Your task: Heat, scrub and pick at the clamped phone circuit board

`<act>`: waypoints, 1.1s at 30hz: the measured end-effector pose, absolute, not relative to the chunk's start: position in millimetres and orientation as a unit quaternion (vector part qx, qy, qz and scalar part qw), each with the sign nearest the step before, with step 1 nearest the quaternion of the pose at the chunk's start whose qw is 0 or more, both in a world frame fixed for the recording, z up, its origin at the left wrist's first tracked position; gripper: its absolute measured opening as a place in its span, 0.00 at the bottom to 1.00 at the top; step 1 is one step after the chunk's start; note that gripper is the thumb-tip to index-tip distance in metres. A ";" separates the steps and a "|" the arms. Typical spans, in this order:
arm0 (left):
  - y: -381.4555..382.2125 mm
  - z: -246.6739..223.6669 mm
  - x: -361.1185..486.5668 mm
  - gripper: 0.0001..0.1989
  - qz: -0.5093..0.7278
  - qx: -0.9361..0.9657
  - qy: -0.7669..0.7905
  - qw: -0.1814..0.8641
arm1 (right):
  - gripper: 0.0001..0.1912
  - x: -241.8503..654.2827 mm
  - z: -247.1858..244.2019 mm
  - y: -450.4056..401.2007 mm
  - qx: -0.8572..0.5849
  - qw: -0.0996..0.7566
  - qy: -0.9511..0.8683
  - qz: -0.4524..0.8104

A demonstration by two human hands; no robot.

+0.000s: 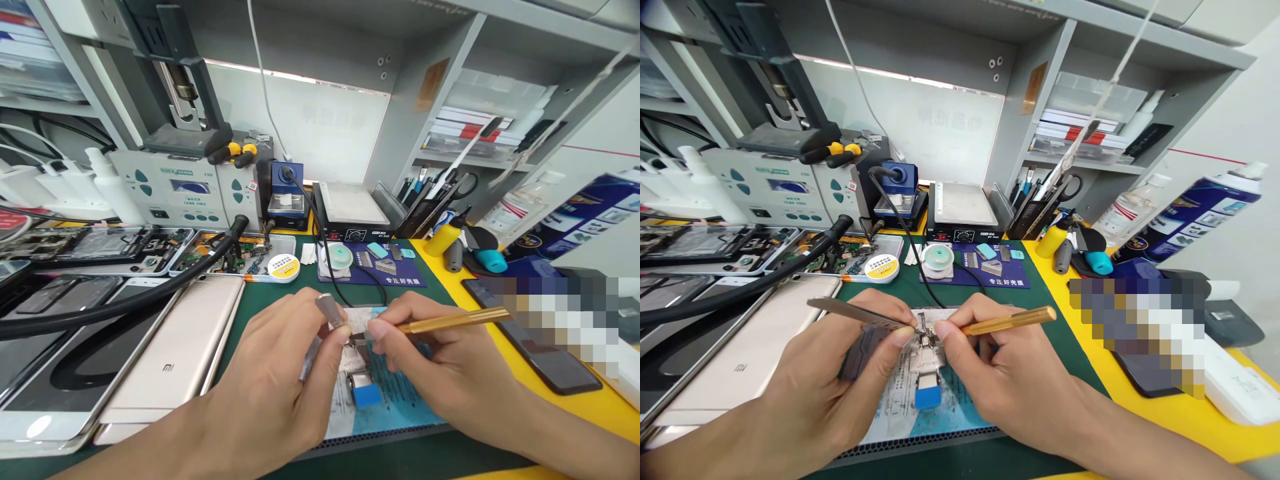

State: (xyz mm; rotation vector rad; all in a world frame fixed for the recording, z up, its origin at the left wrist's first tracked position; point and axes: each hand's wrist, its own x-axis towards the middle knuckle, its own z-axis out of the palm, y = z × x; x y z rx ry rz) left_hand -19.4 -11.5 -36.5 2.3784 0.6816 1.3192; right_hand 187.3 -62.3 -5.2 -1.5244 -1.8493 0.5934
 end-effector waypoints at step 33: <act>-12.4 -37.3 -18.9 0.10 0.492 0.824 0.217 0.181 | 0.20 196.9 0.9 -43.6 -0.521 0.474 -0.457 0.543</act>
